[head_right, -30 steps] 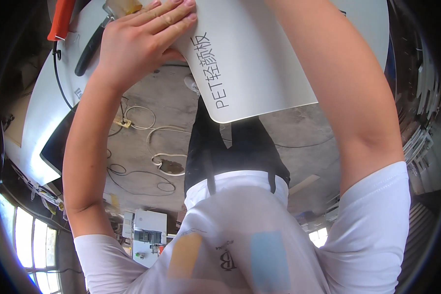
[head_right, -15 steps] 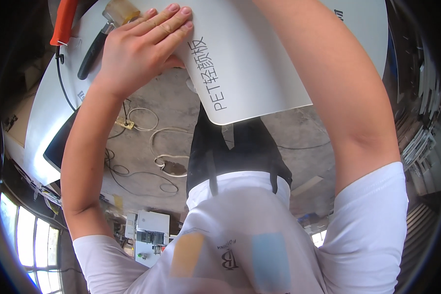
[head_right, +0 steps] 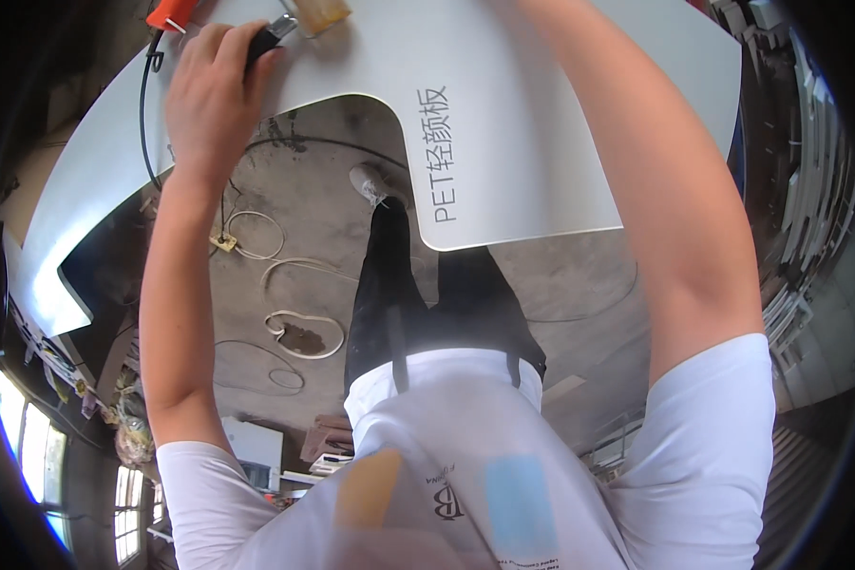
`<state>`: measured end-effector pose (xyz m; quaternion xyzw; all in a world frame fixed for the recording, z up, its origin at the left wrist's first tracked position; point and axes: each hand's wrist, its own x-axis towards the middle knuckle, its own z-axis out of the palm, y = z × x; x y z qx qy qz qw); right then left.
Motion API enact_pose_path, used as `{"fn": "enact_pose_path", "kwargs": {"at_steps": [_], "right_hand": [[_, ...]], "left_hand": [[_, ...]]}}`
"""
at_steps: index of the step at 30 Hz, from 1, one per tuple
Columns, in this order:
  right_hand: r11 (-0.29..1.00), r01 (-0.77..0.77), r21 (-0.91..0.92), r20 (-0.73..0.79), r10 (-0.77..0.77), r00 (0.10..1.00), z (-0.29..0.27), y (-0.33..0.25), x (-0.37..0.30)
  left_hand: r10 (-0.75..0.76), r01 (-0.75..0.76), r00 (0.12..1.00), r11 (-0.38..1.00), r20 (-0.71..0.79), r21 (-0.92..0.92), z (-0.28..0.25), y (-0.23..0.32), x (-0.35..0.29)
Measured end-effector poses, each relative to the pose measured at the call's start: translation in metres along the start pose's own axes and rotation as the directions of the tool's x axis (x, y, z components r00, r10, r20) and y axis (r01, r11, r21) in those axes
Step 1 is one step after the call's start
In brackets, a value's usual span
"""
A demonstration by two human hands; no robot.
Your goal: The person handles a board, heats its inner curved edge with a heat gun, presses the edge using a small roller, and places the tools onto the workbench.
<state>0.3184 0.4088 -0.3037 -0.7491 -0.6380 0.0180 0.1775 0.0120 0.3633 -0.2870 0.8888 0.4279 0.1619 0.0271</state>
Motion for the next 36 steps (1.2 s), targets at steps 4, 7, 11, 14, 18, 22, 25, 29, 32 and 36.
{"fn": "enact_pose_path", "kwargs": {"at_steps": [4, 7, 11, 14, 18, 22, 25, 29, 32, 36], "right_hand": [[0.999, -0.034, -0.015, 0.028, 0.035, 0.999, -0.002, -0.007, -0.002], [0.994, -0.101, -0.035, 0.058, 0.103, 0.993, -0.005, -0.014, 0.001], [0.990, -0.133, -0.037, 0.071, 0.135, 0.988, -0.003, -0.019, -0.001], [0.996, -0.077, -0.044, 0.040, 0.079, 0.996, 0.004, -0.012, -0.002], [0.994, -0.099, -0.050, 0.051, 0.102, 0.994, 0.009, 0.004, 0.007], [0.924, -0.319, 0.213, 0.243, 0.266, 0.933, 0.007, 0.005, 0.022], [0.991, -0.109, -0.074, 0.062, 0.113, 0.992, 0.006, -0.006, 0.003], [0.987, -0.148, -0.065, 0.095, 0.154, 0.983, 0.001, -0.020, 0.002], [0.985, -0.165, -0.050, 0.116, 0.170, 0.979, -0.001, -0.022, 0.001], [0.991, -0.125, -0.040, 0.058, 0.127, 0.990, 0.000, -0.020, 0.000]], "left_hand": [[-0.447, 0.477, 0.864, 0.579, 0.232, -0.661, 0.000, 0.055, -0.067], [-0.388, 0.727, 0.646, 0.050, 0.658, -0.684, -0.010, 0.108, -0.121], [-0.143, 0.863, 0.497, -0.018, 0.856, -0.504, 0.002, 0.128, -0.138], [-0.152, 0.814, 0.573, 0.219, 0.806, -0.538, 0.019, 0.112, -0.116], [-0.185, 0.804, 0.593, 0.192, 0.784, -0.563, 0.018, 0.097, -0.098], [-0.056, 0.887, 0.438, 0.187, 0.897, -0.422, 0.001, 0.103, -0.099], [-0.264, 0.805, 0.591, 0.241, 0.762, -0.542, 0.005, 0.098, -0.088], [-0.054, 0.843, 0.418, 0.395, 0.907, -0.365, 0.001, 0.095, -0.094], [-0.074, 0.842, 0.443, 0.376, 0.894, -0.386, 0.000, 0.100, -0.106], [-0.236, 0.824, 0.560, 0.258, 0.794, -0.504, 0.034, 0.101, -0.094]]}}
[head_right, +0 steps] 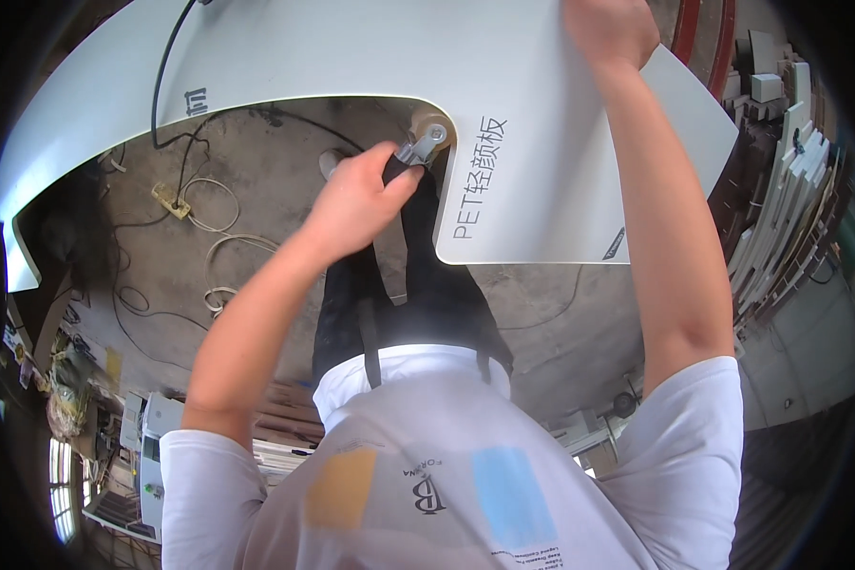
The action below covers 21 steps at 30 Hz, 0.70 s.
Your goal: The person handles a board, heats its inner curved edge with a heat gun, presses the edge using a small roller, and places the tools onto the workbench.
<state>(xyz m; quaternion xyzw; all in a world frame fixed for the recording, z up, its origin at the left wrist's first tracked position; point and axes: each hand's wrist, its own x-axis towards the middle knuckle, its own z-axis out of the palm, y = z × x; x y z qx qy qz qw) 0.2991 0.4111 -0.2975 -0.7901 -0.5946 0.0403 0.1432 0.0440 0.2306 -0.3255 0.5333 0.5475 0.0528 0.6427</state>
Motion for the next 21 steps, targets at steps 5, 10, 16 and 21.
{"fn": "enact_pose_path", "kwargs": {"at_steps": [5, 10, 16, 21], "right_hand": [[0.999, 0.052, 0.017, 0.003, -0.052, 0.999, 0.000, 0.002, -0.001], [0.998, 0.057, 0.000, 0.019, -0.057, 0.998, 0.005, 0.005, 0.002], [0.995, 0.089, -0.046, -0.011, -0.090, 0.996, 0.008, 0.006, 0.005], [0.997, 0.064, -0.031, 0.006, -0.063, 0.998, 0.007, 0.008, 0.006]], "left_hand": [[-0.194, 0.124, 0.975, 0.875, -0.105, -0.468, 0.018, 0.014, 0.003], [0.014, -0.015, 1.000, 0.997, -0.011, -0.073, -0.002, -0.003, 0.009], [0.034, -0.032, 0.999, 0.997, 0.024, -0.073, -0.007, -0.009, 0.012], [-0.158, 0.130, 0.986, 0.928, -0.052, -0.350, 0.009, 0.012, 0.010]]}}
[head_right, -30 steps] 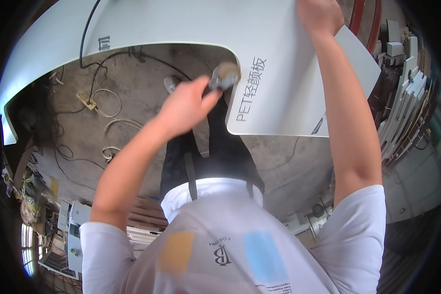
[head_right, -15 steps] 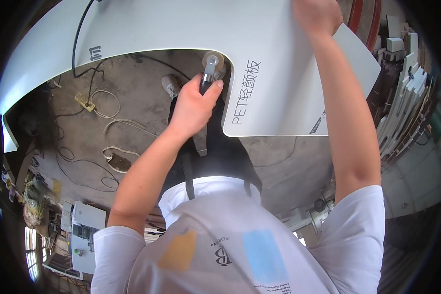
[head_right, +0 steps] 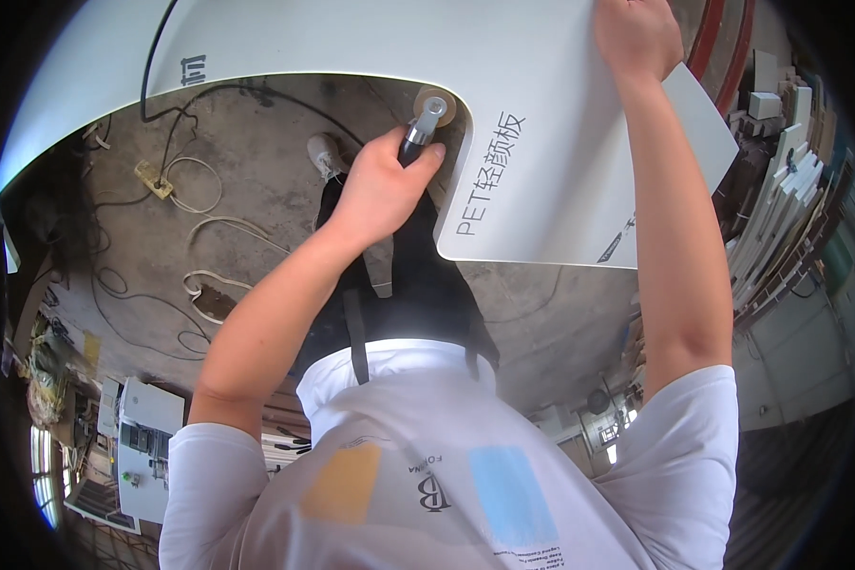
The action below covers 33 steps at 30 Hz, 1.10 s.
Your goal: The person handles a board, heats its inner curved edge with a heat gun, presses the edge using a small roller, and places the tools onto the workbench.
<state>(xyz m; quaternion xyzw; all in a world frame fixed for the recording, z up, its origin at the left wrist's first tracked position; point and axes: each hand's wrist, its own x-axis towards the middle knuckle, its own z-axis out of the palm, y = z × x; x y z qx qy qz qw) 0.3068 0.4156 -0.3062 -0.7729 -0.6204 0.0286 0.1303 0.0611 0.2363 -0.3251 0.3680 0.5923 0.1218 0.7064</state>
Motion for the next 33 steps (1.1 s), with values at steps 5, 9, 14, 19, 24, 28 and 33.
{"fn": "enact_pose_path", "kwargs": {"at_steps": [5, 9, 14, 19, 24, 28, 33], "right_hand": [[1.000, -0.015, -0.008, 0.011, 0.016, 1.000, -0.001, 0.001, -0.003], [0.998, 0.034, -0.046, -0.026, -0.035, 0.999, -0.003, -0.005, 0.000], [1.000, -0.022, 0.007, 0.001, 0.022, 1.000, -0.003, -0.003, -0.002], [1.000, 0.007, -0.014, -0.023, -0.008, 1.000, -0.002, 0.001, -0.002], [1.000, 0.014, 0.009, -0.050, -0.013, 0.999, -0.005, 0.003, -0.001], [0.999, 0.038, 0.035, -0.077, -0.035, 0.996, -0.004, 0.007, -0.001], [0.999, 0.050, 0.002, -0.152, -0.049, 0.987, 0.004, 0.010, -0.001]], "left_hand": [[0.137, -0.187, 0.980, 0.888, 0.147, 0.420, -0.029, -0.005, 0.004], [0.136, -0.169, 0.983, 0.931, 0.120, 0.323, -0.030, -0.002, 0.002], [-0.016, 0.016, 1.000, 1.000, -0.014, -0.026, 0.001, 0.010, -0.012], [0.095, -0.170, 0.979, 0.870, 0.181, 0.462, -0.034, 0.021, -0.005], [0.117, -0.129, 0.992, 0.946, 0.057, 0.297, -0.026, 0.028, -0.007], [-0.266, 0.256, 0.964, 0.926, 0.000, -0.277, 0.014, 0.027, -0.021], [0.026, -0.021, 1.000, 0.941, -0.011, 0.337, -0.011, 0.029, -0.013]]}}
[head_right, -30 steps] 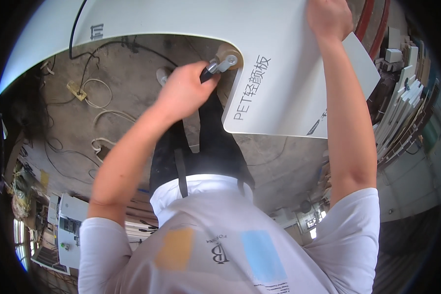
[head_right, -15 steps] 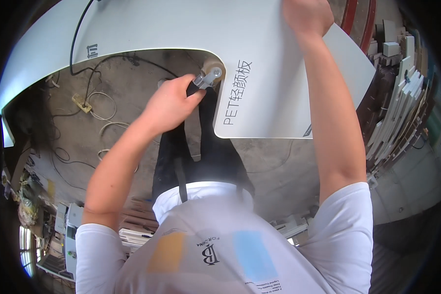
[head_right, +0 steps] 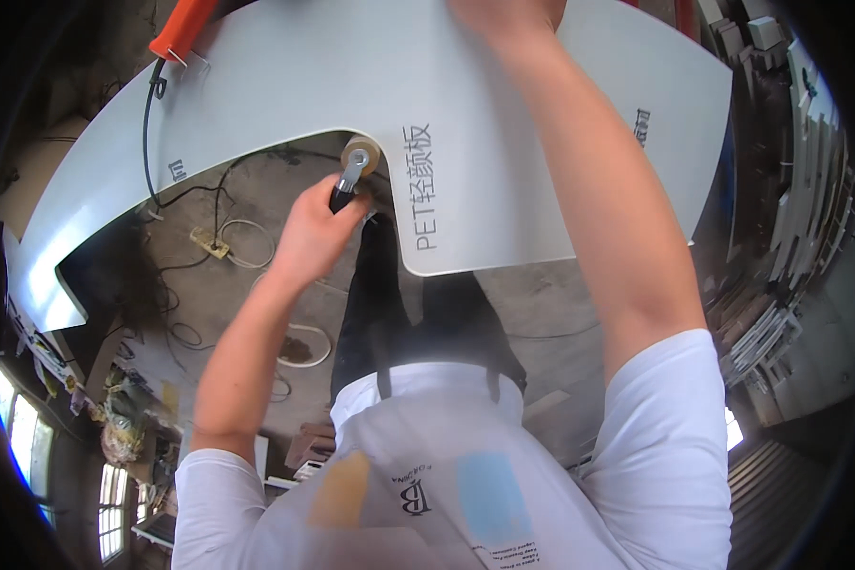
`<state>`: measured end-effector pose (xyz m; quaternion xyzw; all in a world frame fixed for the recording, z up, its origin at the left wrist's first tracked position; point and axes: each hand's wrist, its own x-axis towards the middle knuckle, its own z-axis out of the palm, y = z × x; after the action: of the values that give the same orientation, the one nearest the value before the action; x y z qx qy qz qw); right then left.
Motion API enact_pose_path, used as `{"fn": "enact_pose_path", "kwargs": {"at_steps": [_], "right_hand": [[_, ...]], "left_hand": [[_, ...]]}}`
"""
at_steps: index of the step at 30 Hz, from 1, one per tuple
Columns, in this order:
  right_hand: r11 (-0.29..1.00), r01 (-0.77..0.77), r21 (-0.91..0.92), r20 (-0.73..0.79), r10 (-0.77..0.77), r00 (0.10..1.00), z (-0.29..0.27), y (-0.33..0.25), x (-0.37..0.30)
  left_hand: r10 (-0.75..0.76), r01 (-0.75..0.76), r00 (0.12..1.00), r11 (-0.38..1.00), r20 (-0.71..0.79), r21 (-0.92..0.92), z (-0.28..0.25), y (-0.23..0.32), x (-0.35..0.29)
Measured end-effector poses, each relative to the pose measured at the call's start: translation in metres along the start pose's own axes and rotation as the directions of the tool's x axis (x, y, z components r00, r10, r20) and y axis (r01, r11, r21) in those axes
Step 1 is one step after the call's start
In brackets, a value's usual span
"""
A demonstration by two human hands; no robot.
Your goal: The person handles a board, heats its inner curved edge with a heat gun, presses the edge using a small roller, and places the tools onto the workbench.
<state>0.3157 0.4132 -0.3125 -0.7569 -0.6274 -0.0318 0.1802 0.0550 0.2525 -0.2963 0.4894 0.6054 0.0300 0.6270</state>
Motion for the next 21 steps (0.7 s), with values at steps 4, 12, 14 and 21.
{"fn": "enact_pose_path", "kwargs": {"at_steps": [4, 12, 14, 21], "right_hand": [[1.000, -0.002, 0.008, -0.017, 0.003, 1.000, 0.001, 0.004, -0.001], [0.999, -0.035, 0.012, -0.003, 0.035, 0.999, -0.005, 0.003, -0.001], [0.998, -0.035, 0.056, 0.002, 0.035, 0.999, -0.006, 0.004, -0.001], [0.996, -0.025, 0.080, -0.015, 0.026, 1.000, -0.002, 0.008, -0.004]], "left_hand": [[0.002, -0.046, 0.989, 0.952, 0.145, 0.302, -0.022, -0.002, 0.001], [-0.215, 0.215, 0.977, 0.977, -0.008, -0.016, 0.005, 0.016, -0.002], [-0.276, 0.271, 0.961, 0.914, 0.028, -0.302, 0.024, 0.020, -0.008], [-0.270, 0.257, 0.962, 0.943, -0.034, -0.213, 0.024, 0.009, -0.004]]}}
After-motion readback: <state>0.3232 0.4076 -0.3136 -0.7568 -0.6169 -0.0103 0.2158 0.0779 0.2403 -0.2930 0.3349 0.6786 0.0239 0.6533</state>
